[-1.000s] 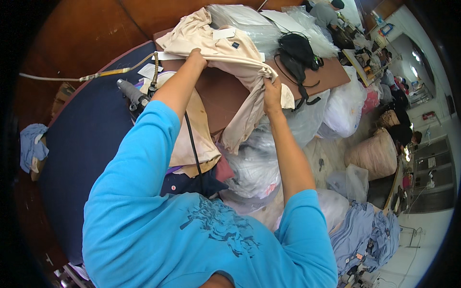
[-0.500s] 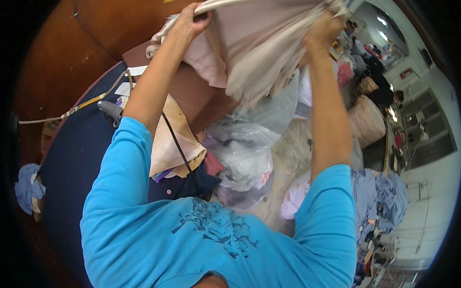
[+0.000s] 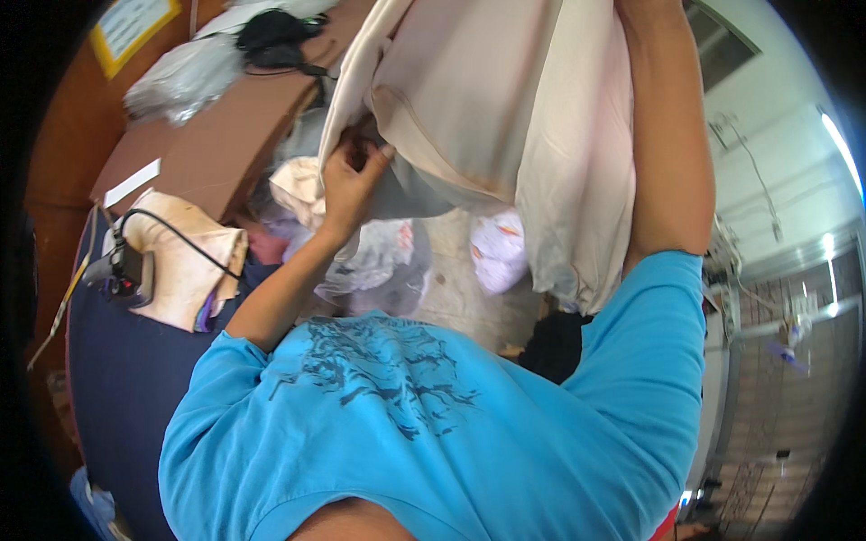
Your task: The person irons several shirts on a padded surface using an electric iron, then folds the shirts by hand, placing one on a stack on a table and another into a plastic bag.
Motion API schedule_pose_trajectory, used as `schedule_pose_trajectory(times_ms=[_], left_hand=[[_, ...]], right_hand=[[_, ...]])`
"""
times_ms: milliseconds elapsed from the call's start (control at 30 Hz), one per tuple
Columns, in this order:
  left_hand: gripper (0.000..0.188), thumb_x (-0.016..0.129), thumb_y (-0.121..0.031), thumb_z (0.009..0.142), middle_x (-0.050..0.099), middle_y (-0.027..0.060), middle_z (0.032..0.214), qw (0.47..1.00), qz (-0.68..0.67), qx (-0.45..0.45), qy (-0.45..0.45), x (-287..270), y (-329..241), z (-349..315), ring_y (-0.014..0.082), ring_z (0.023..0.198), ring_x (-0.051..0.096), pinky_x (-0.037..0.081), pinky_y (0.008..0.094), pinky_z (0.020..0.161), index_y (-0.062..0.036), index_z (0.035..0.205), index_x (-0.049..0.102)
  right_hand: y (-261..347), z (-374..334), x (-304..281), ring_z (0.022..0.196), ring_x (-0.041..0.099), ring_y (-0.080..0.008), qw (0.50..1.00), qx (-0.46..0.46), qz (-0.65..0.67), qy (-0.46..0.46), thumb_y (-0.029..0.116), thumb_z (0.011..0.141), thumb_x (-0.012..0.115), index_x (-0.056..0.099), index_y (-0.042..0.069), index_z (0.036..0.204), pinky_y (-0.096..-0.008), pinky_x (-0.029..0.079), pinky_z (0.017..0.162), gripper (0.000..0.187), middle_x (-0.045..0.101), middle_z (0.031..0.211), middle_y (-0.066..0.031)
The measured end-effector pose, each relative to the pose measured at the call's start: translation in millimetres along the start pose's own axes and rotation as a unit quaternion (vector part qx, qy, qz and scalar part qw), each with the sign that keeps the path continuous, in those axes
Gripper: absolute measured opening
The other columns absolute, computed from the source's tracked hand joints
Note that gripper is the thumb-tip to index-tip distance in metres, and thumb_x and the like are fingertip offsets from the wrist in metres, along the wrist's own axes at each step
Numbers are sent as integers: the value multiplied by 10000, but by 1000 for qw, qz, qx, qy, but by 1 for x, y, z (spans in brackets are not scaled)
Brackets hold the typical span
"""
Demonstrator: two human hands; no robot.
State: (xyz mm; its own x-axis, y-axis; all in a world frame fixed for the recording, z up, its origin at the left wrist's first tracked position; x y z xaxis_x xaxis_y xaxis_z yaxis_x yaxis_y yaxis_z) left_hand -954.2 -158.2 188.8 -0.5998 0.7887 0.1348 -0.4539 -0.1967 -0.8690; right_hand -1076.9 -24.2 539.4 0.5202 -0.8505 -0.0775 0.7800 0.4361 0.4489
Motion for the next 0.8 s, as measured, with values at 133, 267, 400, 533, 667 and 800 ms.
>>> schedule_pose_trajectory(times_ms=[133, 267, 400, 533, 667, 800], left_hand=[[482, 722, -197, 680, 544, 60, 816, 956, 181, 215, 84, 61, -21, -61, 163, 669, 514, 402, 263, 599, -83, 1123, 569], [631, 770, -188, 641, 536, 144, 1111, 873, 243, 423, 14, 83, -38, -107, 268, 942, 542, 415, 362, 773, -96, 1193, 480], [823, 753, -208, 657, 413, 188, 1317, 975, 57, 158, 148, 129, 8, -104, 320, 1129, 475, 364, 392, 956, -79, 1343, 317], [599, 663, -153, 731, 514, 132, 1239, 928, -48, 30, 368, 184, 19, -116, 251, 1124, 502, 408, 359, 924, -61, 1277, 434], [514, 629, -131, 753, 562, 106, 1177, 925, -99, 12, 367, 209, 19, -126, 219, 1032, 539, 408, 335, 911, -62, 1240, 480], [432, 651, -194, 727, 559, 119, 1167, 913, -65, -35, 402, 229, 21, -140, 230, 1036, 545, 434, 325, 816, -70, 1131, 561]], right_hand=[[-28, -19, -116, 701, 623, -169, 947, 205, 244, -43, 211, 882, 515, 539, -3, 1051, -281, 520, 652, 273, 628, 871, -100], [36, -84, -122, 714, 633, -200, 985, 155, 16, -73, 232, 888, 506, 556, -6, 1018, -308, 537, 680, 276, 634, 847, -119], [74, -102, -147, 711, 638, -231, 986, 140, -13, -84, 294, 897, 498, 584, -1, 980, -332, 545, 670, 318, 638, 838, -129], [98, -106, -181, 708, 641, -224, 990, 107, -21, -94, 340, 902, 487, 590, 13, 978, -326, 552, 672, 350, 640, 842, -133], [119, -110, -218, 850, 597, -236, 988, 101, -61, -105, 301, 929, 413, 551, 8, 1051, -352, 495, 782, 346, 600, 971, -137], [139, -118, -259, 991, 553, -248, 983, 114, -97, -103, 263, 956, 338, 511, 4, 1124, -377, 438, 891, 354, 560, 1099, -141]])
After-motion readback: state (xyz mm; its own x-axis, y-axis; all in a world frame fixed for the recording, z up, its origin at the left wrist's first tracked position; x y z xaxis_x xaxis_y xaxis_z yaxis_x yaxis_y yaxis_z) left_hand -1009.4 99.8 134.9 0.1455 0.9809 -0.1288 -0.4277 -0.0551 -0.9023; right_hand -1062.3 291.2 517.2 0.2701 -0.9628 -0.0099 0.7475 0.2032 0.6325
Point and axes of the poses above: each hand's wrist, its own z-axis towards the middle knuckle, its own x-axis out of the palm, y = z × x, the point moved 6 cm from there along z, towards the middle knuckle
